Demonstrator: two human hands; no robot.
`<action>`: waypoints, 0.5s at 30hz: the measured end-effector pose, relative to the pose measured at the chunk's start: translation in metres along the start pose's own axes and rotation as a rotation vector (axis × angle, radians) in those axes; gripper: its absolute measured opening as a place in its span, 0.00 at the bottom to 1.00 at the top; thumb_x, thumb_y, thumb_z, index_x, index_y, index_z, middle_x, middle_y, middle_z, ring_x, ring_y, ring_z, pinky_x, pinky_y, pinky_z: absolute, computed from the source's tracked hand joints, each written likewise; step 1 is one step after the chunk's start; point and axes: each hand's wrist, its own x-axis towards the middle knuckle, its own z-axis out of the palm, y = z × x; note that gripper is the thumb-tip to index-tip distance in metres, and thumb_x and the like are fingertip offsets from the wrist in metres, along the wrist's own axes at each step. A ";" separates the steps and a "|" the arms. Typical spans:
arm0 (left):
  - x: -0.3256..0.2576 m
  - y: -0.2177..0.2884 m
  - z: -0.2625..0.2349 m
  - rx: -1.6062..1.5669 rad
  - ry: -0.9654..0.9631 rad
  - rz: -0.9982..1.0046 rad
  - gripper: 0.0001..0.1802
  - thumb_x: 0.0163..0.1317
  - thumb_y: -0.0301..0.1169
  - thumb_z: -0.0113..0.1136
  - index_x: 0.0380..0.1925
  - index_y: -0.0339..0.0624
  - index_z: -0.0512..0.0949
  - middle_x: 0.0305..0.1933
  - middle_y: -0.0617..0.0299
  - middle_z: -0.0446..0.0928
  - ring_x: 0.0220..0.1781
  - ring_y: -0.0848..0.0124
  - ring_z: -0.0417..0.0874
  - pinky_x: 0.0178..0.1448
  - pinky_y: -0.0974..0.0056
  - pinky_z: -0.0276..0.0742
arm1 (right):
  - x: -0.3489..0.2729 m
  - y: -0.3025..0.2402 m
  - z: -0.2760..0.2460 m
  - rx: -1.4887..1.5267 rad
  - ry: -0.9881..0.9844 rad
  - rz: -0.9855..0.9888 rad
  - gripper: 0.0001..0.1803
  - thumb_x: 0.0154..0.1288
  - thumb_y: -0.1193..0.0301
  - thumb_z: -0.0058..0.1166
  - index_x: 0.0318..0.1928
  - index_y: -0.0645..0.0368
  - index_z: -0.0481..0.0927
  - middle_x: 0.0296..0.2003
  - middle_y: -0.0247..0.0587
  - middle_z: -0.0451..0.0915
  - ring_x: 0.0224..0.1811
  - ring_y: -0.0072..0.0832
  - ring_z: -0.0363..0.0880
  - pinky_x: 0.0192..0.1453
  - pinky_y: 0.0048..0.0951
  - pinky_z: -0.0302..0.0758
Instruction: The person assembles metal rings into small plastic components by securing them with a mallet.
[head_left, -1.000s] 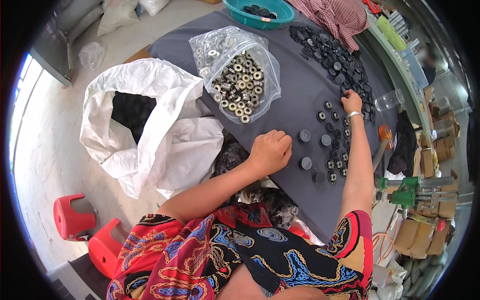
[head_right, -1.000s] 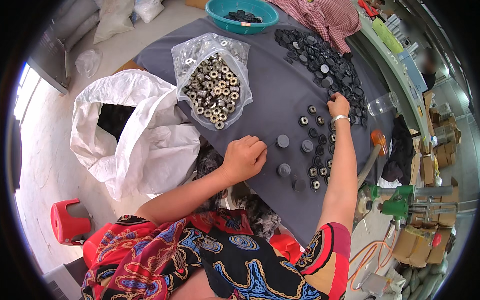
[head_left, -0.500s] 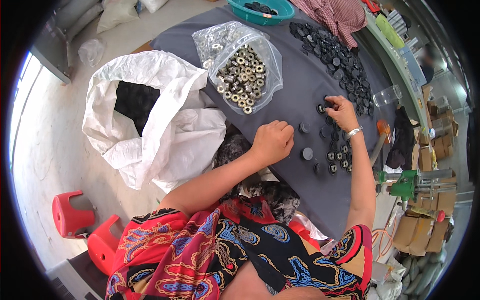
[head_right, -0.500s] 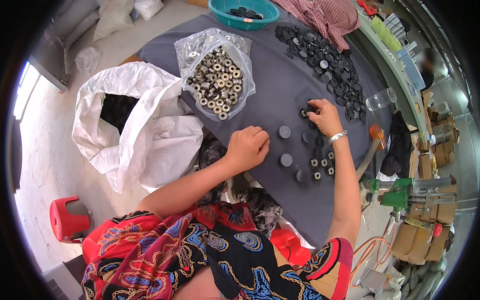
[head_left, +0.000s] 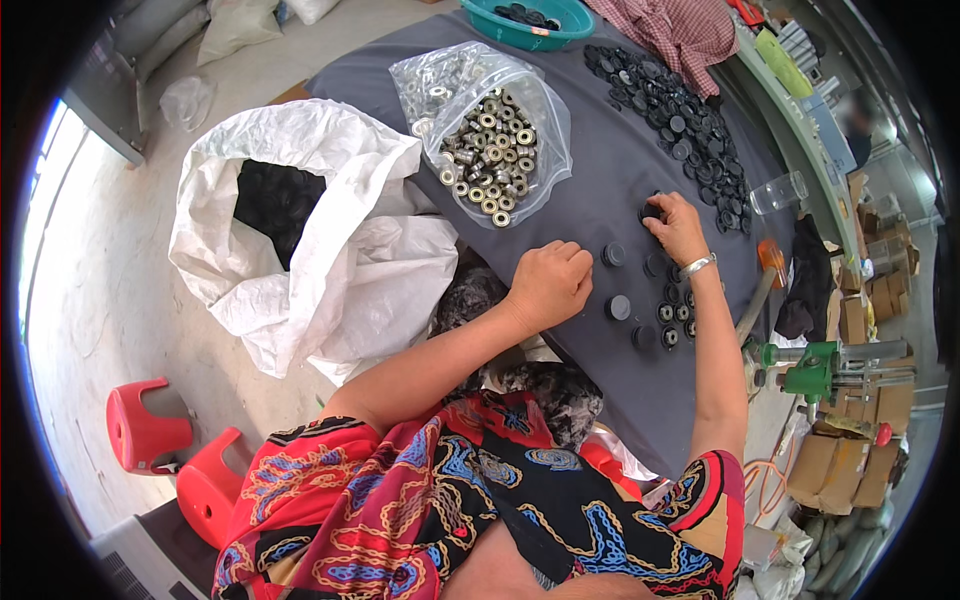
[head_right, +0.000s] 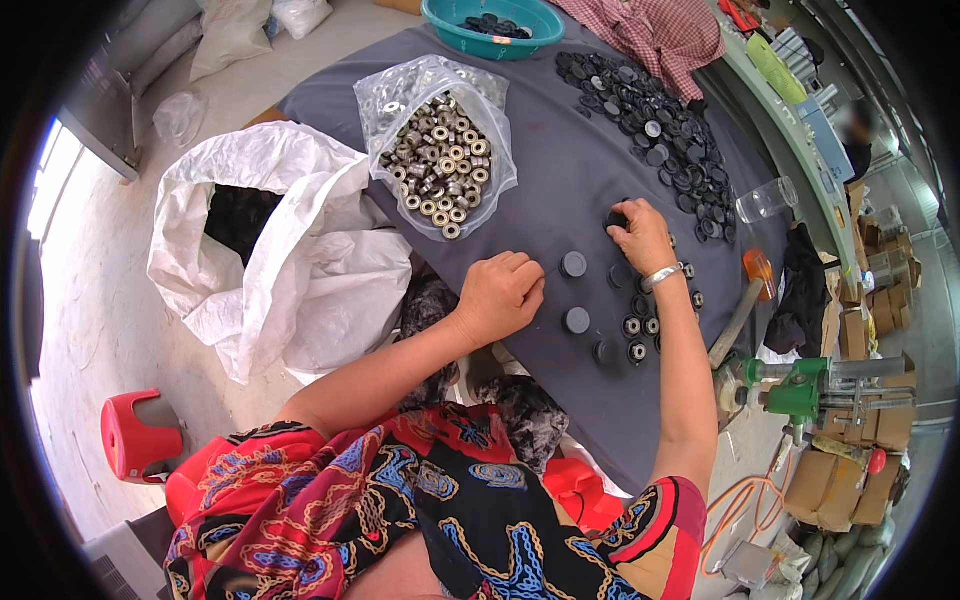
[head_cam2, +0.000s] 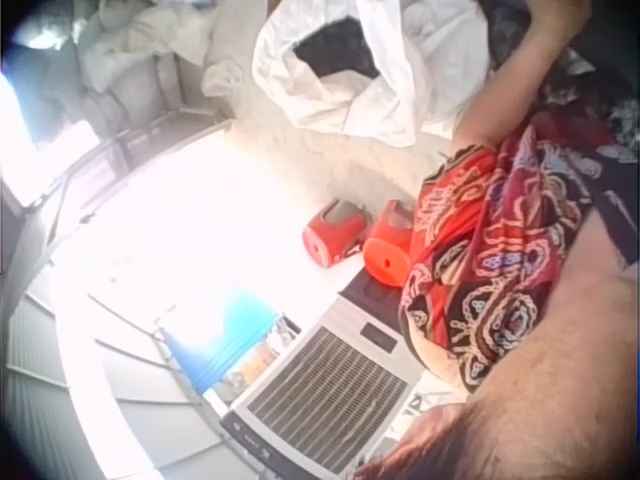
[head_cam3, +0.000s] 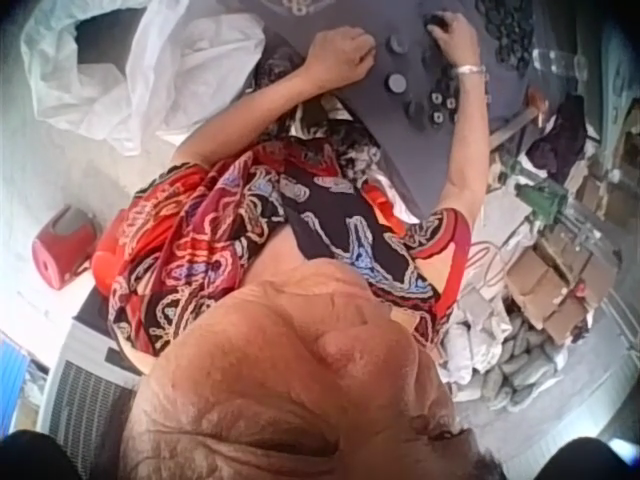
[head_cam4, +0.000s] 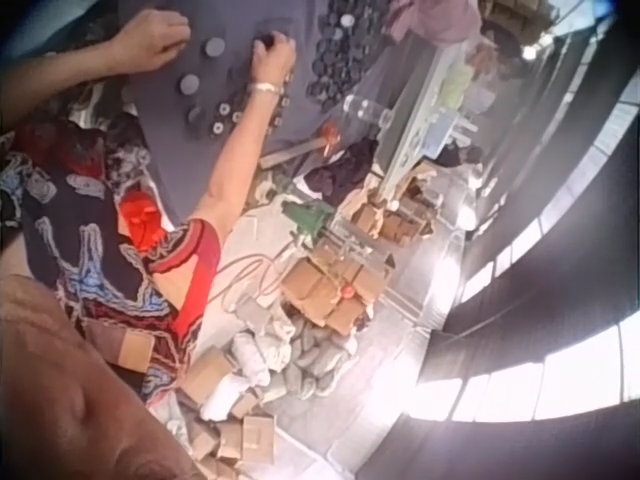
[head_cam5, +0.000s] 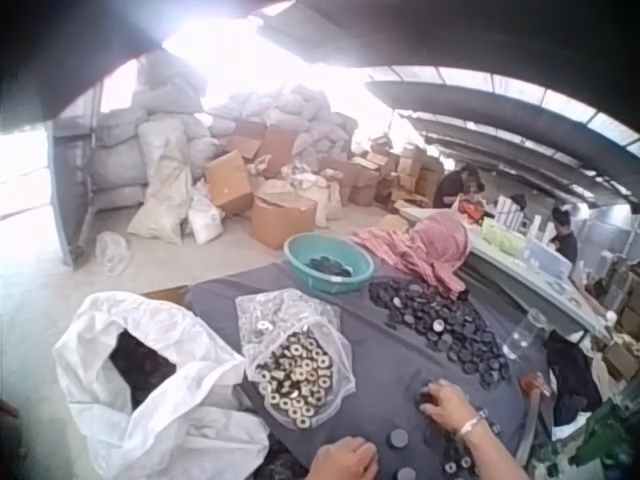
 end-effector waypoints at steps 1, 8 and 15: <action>0.000 0.000 0.000 -0.006 0.003 0.004 0.06 0.48 0.25 0.61 0.22 0.42 0.72 0.22 0.61 0.70 0.28 0.60 0.77 0.29 0.57 0.73 | -0.001 0.003 0.001 -0.006 0.013 -0.020 0.18 0.50 0.73 0.62 0.44 0.62 0.81 0.36 0.46 0.78 0.39 0.42 0.79 0.45 0.36 0.75; 0.000 -0.001 0.002 -0.015 0.017 0.013 0.06 0.48 0.25 0.61 0.22 0.42 0.72 0.22 0.61 0.70 0.27 0.60 0.77 0.28 0.57 0.73 | 0.000 0.019 -0.018 0.788 0.035 0.245 0.14 0.60 0.74 0.57 0.46 0.66 0.80 0.37 0.42 0.82 0.31 0.28 0.80 0.34 0.28 0.77; 0.000 -0.001 0.001 -0.002 0.009 0.011 0.06 0.48 0.25 0.60 0.22 0.42 0.72 0.23 0.61 0.71 0.28 0.60 0.77 0.28 0.57 0.73 | -0.012 0.016 -0.025 1.432 -0.067 0.272 0.13 0.66 0.76 0.49 0.48 0.69 0.77 0.35 0.42 0.81 0.29 0.24 0.79 0.30 0.24 0.77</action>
